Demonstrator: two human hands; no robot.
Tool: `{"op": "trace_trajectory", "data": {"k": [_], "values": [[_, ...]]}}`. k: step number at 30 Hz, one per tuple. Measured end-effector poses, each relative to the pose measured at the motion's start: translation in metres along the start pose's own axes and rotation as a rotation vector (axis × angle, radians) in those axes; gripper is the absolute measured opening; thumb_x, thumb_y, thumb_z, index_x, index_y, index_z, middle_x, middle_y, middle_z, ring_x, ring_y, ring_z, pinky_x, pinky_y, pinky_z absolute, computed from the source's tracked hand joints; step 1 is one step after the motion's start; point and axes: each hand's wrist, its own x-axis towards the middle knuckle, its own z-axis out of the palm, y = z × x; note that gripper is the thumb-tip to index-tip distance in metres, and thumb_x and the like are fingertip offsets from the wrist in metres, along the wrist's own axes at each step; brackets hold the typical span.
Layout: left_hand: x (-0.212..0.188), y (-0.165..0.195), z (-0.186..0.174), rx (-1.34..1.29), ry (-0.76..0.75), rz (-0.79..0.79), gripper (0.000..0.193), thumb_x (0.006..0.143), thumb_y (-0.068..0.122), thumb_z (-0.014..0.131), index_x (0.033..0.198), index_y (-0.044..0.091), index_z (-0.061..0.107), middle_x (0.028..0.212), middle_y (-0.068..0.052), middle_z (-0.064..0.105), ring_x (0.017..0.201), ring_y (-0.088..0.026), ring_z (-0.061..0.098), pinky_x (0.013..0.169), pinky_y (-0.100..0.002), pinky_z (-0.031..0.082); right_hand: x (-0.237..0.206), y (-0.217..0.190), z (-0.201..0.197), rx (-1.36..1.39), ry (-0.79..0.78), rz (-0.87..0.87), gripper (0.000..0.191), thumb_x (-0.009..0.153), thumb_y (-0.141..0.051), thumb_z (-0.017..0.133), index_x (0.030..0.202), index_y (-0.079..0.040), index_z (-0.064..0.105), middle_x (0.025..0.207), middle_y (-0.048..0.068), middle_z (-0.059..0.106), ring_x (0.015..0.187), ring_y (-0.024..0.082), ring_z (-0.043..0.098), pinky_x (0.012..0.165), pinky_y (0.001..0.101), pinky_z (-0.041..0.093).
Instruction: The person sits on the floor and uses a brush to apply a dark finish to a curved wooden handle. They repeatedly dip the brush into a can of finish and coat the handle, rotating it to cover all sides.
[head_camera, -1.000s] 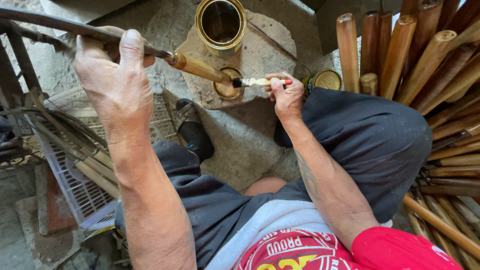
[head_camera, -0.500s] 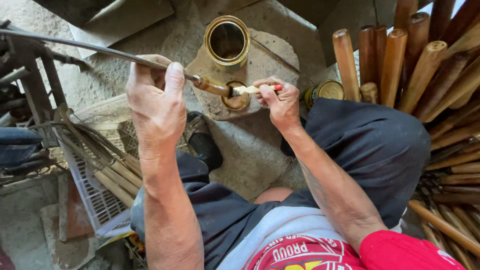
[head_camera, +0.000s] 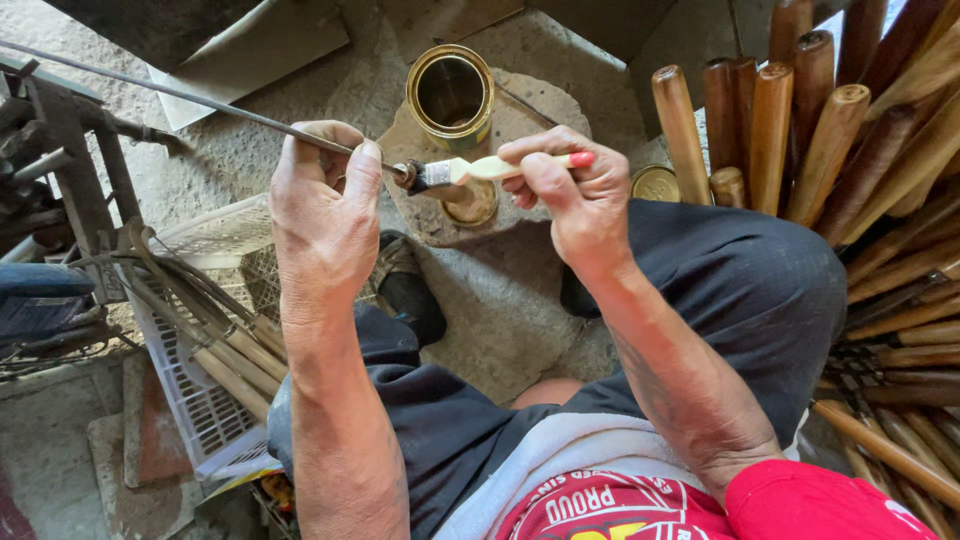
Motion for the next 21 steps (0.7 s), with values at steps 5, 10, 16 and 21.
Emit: {"op": "trace_trajectory", "data": {"k": [5,10,16,21], "values": [[0.000,-0.003,-0.004,0.012,0.021,0.011,0.023,0.103,0.012,0.069,0.122,0.001,0.060,0.101,-0.004,0.069,0.090,-0.010,0.064,0.082,-0.026,0.054,0.001,0.002,-0.009,0.070,0.024,-0.060,0.022,0.107,-0.012,0.058,0.111,0.006,0.070,0.092,0.015,0.074,0.074,0.015,0.067,0.069,0.0267,0.056],[0.002,-0.004,-0.008,0.019,0.013,-0.013,0.029,0.103,0.012,0.066,0.128,0.000,0.057,0.106,-0.007,0.072,0.091,-0.012,0.066,0.081,-0.027,0.055,0.000,0.031,-0.021,0.151,0.085,0.040,0.022,0.105,-0.012,0.059,0.109,0.006,0.070,0.088,0.016,0.073,0.069,0.015,0.067,0.065,0.0275,0.056],[0.004,0.001,-0.008,0.028,0.014,-0.124,0.031,0.101,0.008,0.058,0.130,0.001,0.055,0.109,-0.009,0.074,0.089,-0.013,0.068,0.078,-0.027,0.056,0.001,0.055,-0.035,0.219,0.088,0.051,0.022,0.104,-0.014,0.059,0.109,0.005,0.070,0.090,0.015,0.074,0.075,0.016,0.070,0.064,0.0291,0.058],[0.003,0.000,-0.007,0.025,0.030,-0.056,0.032,0.100,0.005,0.054,0.132,-0.001,0.052,0.111,-0.011,0.073,0.096,-0.015,0.069,0.084,-0.029,0.058,0.003,0.070,-0.039,0.172,0.122,0.129,0.022,0.103,-0.014,0.061,0.108,0.005,0.071,0.086,0.014,0.073,0.068,0.016,0.068,0.063,0.0274,0.057]]}}
